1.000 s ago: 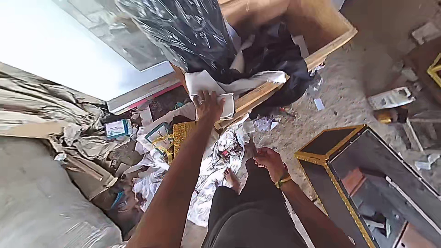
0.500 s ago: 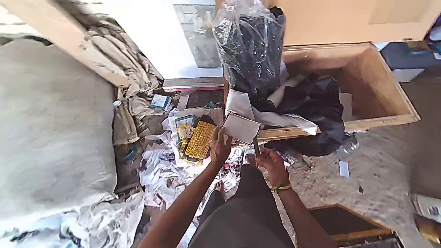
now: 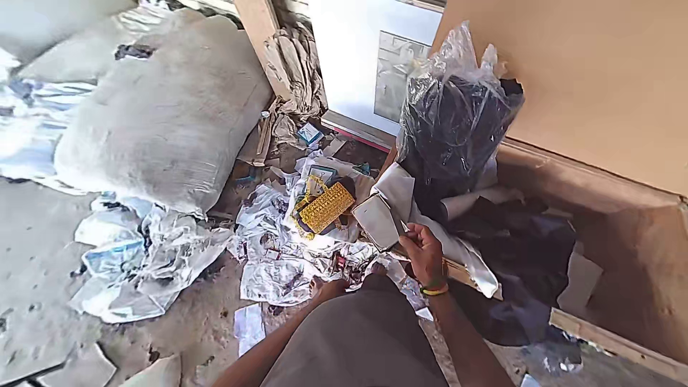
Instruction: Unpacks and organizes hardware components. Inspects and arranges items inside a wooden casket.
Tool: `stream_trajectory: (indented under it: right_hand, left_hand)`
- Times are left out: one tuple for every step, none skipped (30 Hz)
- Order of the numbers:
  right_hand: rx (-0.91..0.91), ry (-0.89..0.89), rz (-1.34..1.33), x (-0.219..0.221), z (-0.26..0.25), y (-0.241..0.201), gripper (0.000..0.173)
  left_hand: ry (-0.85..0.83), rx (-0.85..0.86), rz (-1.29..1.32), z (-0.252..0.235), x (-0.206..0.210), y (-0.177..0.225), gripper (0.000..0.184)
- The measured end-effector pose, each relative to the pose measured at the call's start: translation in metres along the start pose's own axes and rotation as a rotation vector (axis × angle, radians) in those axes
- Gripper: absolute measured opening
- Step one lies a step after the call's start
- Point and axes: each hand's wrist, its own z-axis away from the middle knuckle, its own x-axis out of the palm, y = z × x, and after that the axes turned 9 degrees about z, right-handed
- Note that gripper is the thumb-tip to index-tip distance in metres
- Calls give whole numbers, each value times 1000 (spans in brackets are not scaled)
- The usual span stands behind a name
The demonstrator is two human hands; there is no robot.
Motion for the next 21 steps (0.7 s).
stream_trajectory:
  right_hand:
    - [-44, -7, 37, 0, -2, -2, 36]
    - [-92, -14, 74, 0, -4, -3, 35]
    - [-142, -14, 109, 0, -7, -5, 35]
    - [-187, -9, 142, 1, -9, -8, 34]
    - [-229, 2, 176, 1, -11, -10, 34]
    - [-264, 13, 212, 2, -14, -13, 35]
    - [-301, 24, 251, 2, -15, -15, 34]
    - [-340, 37, 288, 3, -16, -17, 34]
    - [-379, 47, 318, 3, -17, -18, 33]
    - [-412, 55, 349, 3, -16, -19, 33]
    - [-443, 71, 379, 3, -16, -19, 33]
    - [-462, 79, 393, 2, -15, -18, 33]
    - [-476, 84, 401, 1, -15, -18, 33]
    - [-478, 82, 397, 0, -14, -16, 34]
    - [-463, 74, 381, -1, -13, -14, 35]
    - [-434, 70, 360, -2, -12, -12, 37]
    - [-397, 66, 326, -2, -12, -9, 39]
    - [-345, 54, 273, -4, -12, -7, 42]
    - [-271, 31, 181, -6, -11, -5, 45]
    - [-161, -9, 42, -8, -10, -3, 50]
    - [-26, -40, -126, -9, -9, 0, 54]
  left_hand:
    - [12, 12, 23, 0, 0, 1, 44]
    - [40, 35, 43, -1, 0, 0, 47]
    - [71, 57, 63, 0, -2, 1, 48]
    - [104, 77, 73, 3, -3, 5, 50]
    - [139, 93, 81, 7, -5, 8, 49]
    - [164, 96, 93, 11, -6, 14, 48]
    - [185, 84, 103, 15, -5, 18, 47]
    - [198, 75, 114, 17, -3, 20, 47]
    - [205, 70, 130, 19, 0, 21, 46]
    - [201, 61, 143, 21, 3, 23, 46]
    - [184, 57, 142, 21, 8, 23, 47]
    - [161, 65, 133, 19, 13, 22, 48]
    - [142, 75, 114, 13, 20, 18, 49]
    - [119, 84, 98, 5, 29, 13, 49]
    - [96, 94, 88, -2, 38, 8, 49]
    - [76, 101, 81, -6, 43, 7, 50]
    - [63, 106, 77, -8, 45, 9, 50]
    - [60, 108, 73, -9, 45, 12, 50]
    - [72, 117, 78, -8, 44, 16, 50]
    - [96, 133, 93, -6, 42, 21, 49]
    - [128, 161, 121, -6, 39, 24, 47]
